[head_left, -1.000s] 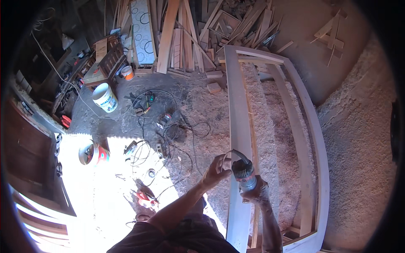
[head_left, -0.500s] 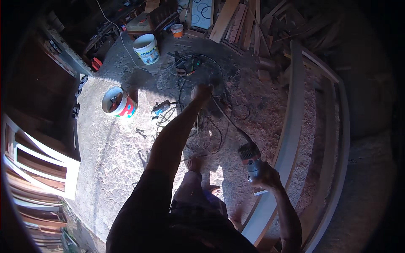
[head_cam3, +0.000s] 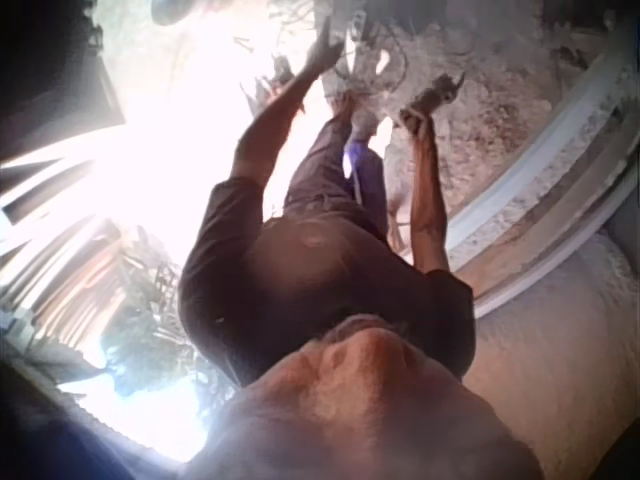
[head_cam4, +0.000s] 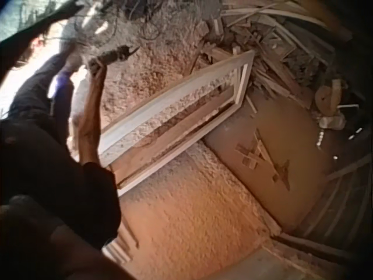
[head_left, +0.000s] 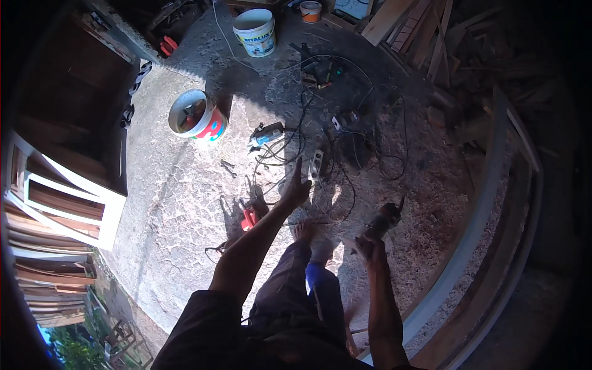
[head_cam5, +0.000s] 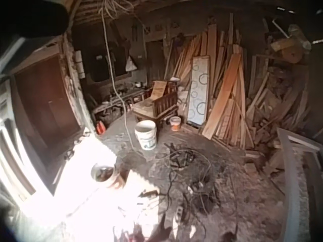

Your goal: The person uses a handheld router to shape the edges of a wooden frame, moving the tool along the inner and outer perimeters and then turning the frame over to check the work.

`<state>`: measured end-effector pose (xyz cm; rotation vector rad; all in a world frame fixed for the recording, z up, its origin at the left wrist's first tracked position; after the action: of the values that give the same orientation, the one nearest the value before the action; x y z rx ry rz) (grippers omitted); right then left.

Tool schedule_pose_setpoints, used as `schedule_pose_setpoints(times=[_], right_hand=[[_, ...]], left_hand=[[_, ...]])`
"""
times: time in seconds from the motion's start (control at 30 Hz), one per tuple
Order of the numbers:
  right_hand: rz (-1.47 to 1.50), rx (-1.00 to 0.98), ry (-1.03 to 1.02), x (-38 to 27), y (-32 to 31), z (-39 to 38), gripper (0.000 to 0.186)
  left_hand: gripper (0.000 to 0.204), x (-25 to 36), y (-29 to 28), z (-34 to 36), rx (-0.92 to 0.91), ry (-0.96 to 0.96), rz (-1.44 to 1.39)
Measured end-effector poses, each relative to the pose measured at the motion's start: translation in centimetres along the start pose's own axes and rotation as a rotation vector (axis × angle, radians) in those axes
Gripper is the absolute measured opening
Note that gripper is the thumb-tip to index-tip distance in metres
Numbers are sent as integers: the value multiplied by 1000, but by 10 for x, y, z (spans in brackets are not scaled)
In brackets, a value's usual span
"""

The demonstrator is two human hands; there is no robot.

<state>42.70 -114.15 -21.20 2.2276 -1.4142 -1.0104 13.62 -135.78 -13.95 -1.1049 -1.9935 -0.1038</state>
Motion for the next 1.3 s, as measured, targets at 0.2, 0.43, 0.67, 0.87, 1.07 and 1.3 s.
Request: schedule_pose_setpoints(times=[0.2, 0.43, 0.67, 0.87, 1.07, 1.3], right_hand=[[110, -50, -53, 83, -35, 120, 15], [217, 61, 86, 246, -69, 232, 13], [267, 205, 166, 394, -91, 368, 9], [246, 170, 79, 454, -77, 457, 25], [94, 158, 96, 483, -93, 488, 27], [-472, 37, -187, 445, -94, 485, 66]], left_hand=[[89, -344, 117, -189, -107, -348, 166], [113, -347, 191, -232, -263, -531, -43], [68, -343, 150, -160, -142, -506, 161], [56, -376, 130, -158, -49, -594, 34], [58, -377, 127, -156, 57, -577, -137], [55, -356, 106, -130, 56, -343, -5]])
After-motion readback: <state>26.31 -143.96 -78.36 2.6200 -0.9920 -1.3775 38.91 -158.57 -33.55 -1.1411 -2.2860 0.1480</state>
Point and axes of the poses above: each hand's wrist, its own z-axis towards the middle knuckle, its own y-axis out of the palm, x = y × z, the point moved 8 cm from there along z, towards the middle knuckle, and after that the axes turned 9 degrees about -x, right-handed, at the moved point
